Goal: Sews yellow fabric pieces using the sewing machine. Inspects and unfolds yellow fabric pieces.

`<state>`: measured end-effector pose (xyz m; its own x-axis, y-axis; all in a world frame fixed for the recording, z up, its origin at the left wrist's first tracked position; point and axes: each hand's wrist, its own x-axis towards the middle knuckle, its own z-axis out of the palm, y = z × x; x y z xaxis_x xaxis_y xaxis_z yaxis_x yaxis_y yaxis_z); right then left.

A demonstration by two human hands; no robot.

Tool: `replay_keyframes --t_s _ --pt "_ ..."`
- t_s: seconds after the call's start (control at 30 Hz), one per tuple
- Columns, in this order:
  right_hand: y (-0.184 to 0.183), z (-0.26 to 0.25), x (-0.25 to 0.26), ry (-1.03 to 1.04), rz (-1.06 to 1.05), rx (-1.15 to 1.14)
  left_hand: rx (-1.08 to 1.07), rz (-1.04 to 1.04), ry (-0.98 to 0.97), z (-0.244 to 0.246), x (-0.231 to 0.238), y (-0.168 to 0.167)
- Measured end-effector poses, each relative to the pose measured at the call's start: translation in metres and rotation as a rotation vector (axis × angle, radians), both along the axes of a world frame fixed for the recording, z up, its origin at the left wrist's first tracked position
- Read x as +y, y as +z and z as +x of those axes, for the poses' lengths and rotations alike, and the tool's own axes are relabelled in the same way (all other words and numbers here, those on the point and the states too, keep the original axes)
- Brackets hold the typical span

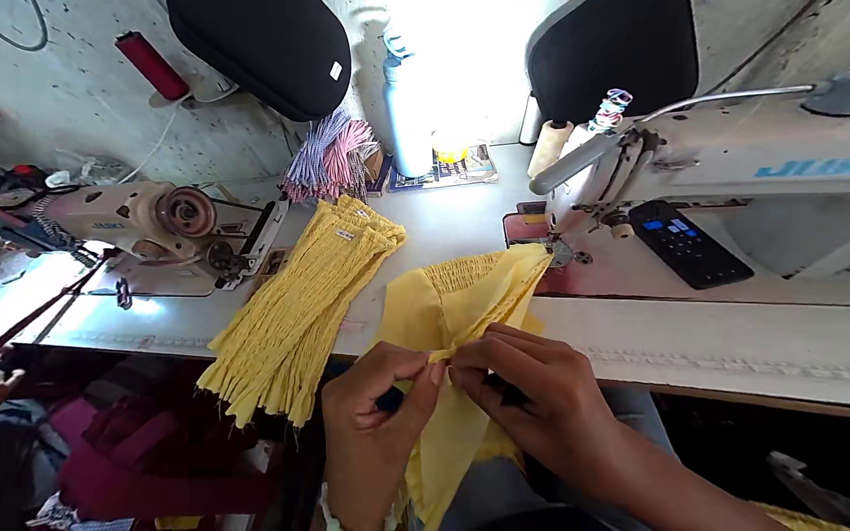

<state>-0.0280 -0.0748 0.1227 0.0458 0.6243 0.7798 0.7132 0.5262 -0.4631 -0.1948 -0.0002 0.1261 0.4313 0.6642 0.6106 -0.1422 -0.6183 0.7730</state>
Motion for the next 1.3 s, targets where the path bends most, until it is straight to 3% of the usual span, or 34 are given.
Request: replay_keyframes --t_s 0.3,0.43,0.53,0.6,0.7,0.73,0.77,0.83,0.93,1.07,1.2,1.3 --pt "0.005 -0.003 -0.007 -0.101 0.044 0.025 0.030 0.184 0.064 0.005 -0.012 0.001" --pt "0.003 0.005 -0.015 -0.010 0.130 -0.064 0.011 0.169 0.047 0.010 -0.026 -0.008" --pt "0.003 0.015 -0.035 -0.028 0.167 -0.156 0.174 0.092 -0.004 0.012 -0.045 -0.018" --pt "0.000 0.019 -0.060 -0.050 0.137 -0.190 0.348 0.116 -0.123 0.008 -0.046 -0.027" --pt "-0.014 0.019 -0.113 -0.017 -0.096 -0.168 0.469 0.064 -0.739 0.000 -0.010 -0.042" --pt "-0.023 0.017 -0.130 -0.001 -0.195 -0.138 0.506 0.031 -0.842 0.006 0.001 -0.048" --pt "-0.035 0.015 -0.147 0.000 -0.287 -0.116 0.548 0.041 -0.787 0.016 0.007 -0.057" --pt "-0.059 0.016 -0.173 -0.029 -0.432 -0.062 0.707 0.149 -0.450 0.048 0.011 -0.080" --pt "-0.095 0.027 -0.199 -0.029 -0.591 0.122 0.860 0.432 -0.107 0.086 0.040 -0.118" --pt "-0.153 0.026 -0.200 0.041 -0.606 0.326 0.860 0.481 -0.254 0.078 0.079 -0.118" --pt "-0.156 0.016 -0.183 0.098 -0.560 0.295 1.062 0.481 -0.245 0.079 0.081 -0.076" --pt "-0.150 0.016 -0.180 0.106 -0.545 0.239 1.034 0.728 -0.335 0.128 0.059 -0.047"
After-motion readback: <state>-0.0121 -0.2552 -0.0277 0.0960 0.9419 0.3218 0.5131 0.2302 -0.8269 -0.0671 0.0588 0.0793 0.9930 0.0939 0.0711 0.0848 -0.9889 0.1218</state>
